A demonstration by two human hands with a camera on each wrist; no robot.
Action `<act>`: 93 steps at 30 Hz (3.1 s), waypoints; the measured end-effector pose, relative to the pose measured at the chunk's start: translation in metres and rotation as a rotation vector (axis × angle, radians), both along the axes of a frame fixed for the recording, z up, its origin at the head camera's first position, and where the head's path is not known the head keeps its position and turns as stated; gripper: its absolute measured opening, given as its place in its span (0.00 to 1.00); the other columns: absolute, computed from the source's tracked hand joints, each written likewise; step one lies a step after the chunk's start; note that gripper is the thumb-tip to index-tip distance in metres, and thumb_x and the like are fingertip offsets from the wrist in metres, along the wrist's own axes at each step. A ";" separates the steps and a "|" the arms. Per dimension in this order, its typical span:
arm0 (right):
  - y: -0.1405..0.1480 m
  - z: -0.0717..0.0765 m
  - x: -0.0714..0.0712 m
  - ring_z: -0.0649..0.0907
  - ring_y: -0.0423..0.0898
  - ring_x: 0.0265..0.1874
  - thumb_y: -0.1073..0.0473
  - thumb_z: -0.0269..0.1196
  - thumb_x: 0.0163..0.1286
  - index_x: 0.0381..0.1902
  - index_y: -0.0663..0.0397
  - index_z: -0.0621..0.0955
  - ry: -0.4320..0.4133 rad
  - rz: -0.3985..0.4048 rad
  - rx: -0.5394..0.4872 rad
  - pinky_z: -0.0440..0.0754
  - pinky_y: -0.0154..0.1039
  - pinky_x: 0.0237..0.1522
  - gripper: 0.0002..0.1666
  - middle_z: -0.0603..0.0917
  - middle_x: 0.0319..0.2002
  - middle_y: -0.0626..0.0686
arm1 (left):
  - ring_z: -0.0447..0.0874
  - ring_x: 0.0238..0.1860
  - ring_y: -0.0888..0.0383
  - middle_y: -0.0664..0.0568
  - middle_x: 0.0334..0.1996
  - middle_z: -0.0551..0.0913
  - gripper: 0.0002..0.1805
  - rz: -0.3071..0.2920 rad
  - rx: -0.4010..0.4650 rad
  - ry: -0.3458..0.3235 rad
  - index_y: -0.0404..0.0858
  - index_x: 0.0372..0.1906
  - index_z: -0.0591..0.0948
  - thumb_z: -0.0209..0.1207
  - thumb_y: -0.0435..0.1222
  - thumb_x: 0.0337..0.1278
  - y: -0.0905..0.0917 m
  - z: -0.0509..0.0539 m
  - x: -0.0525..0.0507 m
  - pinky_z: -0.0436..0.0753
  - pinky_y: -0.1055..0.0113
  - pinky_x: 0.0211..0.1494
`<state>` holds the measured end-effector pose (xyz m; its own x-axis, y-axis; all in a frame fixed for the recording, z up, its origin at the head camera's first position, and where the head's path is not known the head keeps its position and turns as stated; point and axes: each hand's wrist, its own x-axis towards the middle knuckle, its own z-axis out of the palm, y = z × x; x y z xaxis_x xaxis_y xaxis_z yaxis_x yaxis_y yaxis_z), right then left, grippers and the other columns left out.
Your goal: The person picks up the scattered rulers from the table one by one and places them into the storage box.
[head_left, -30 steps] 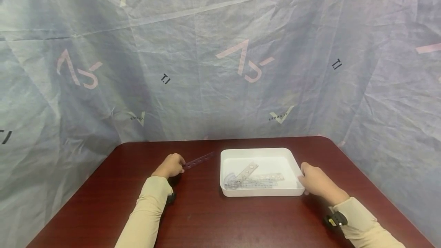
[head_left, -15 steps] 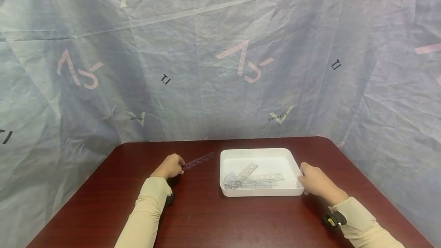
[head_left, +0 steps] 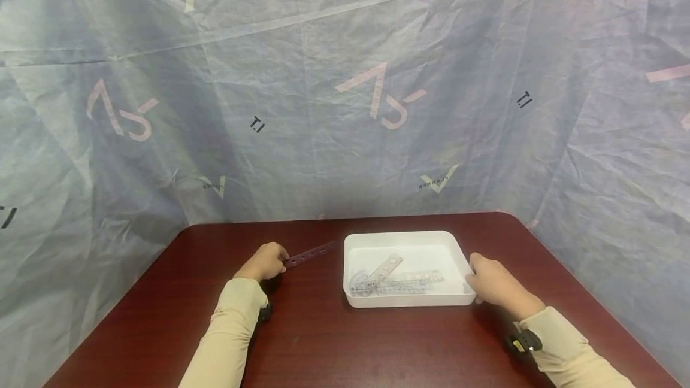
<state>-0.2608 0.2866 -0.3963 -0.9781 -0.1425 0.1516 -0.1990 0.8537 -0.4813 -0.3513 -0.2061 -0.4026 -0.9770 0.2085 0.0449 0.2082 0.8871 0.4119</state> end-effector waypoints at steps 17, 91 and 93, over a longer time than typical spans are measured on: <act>0.001 -0.001 0.001 0.78 0.44 0.14 0.67 0.57 0.66 0.33 0.61 0.69 -0.011 -0.017 0.000 0.75 0.40 0.21 0.06 0.73 0.21 0.53 | 0.84 0.47 0.47 0.43 0.41 0.86 0.13 -0.010 0.011 0.008 0.29 0.46 0.86 0.66 0.24 0.52 -0.001 0.000 0.001 0.82 0.51 0.52; -0.001 0.001 0.000 0.76 0.44 0.14 0.67 0.57 0.65 0.33 0.61 0.69 0.012 0.000 0.016 0.73 0.40 0.22 0.05 0.73 0.19 0.52 | 0.80 0.54 0.44 0.44 0.51 0.80 0.17 -0.070 0.127 0.245 0.32 0.57 0.81 0.61 0.29 0.64 -0.001 0.068 0.027 0.79 0.48 0.55; -0.001 0.002 0.000 0.76 0.44 0.14 0.67 0.57 0.65 0.33 0.61 0.70 0.012 0.001 0.017 0.73 0.40 0.22 0.05 0.73 0.20 0.52 | 0.79 0.54 0.45 0.45 0.51 0.80 0.17 -0.079 0.127 0.242 0.33 0.57 0.81 0.61 0.29 0.64 0.004 0.072 0.030 0.78 0.49 0.56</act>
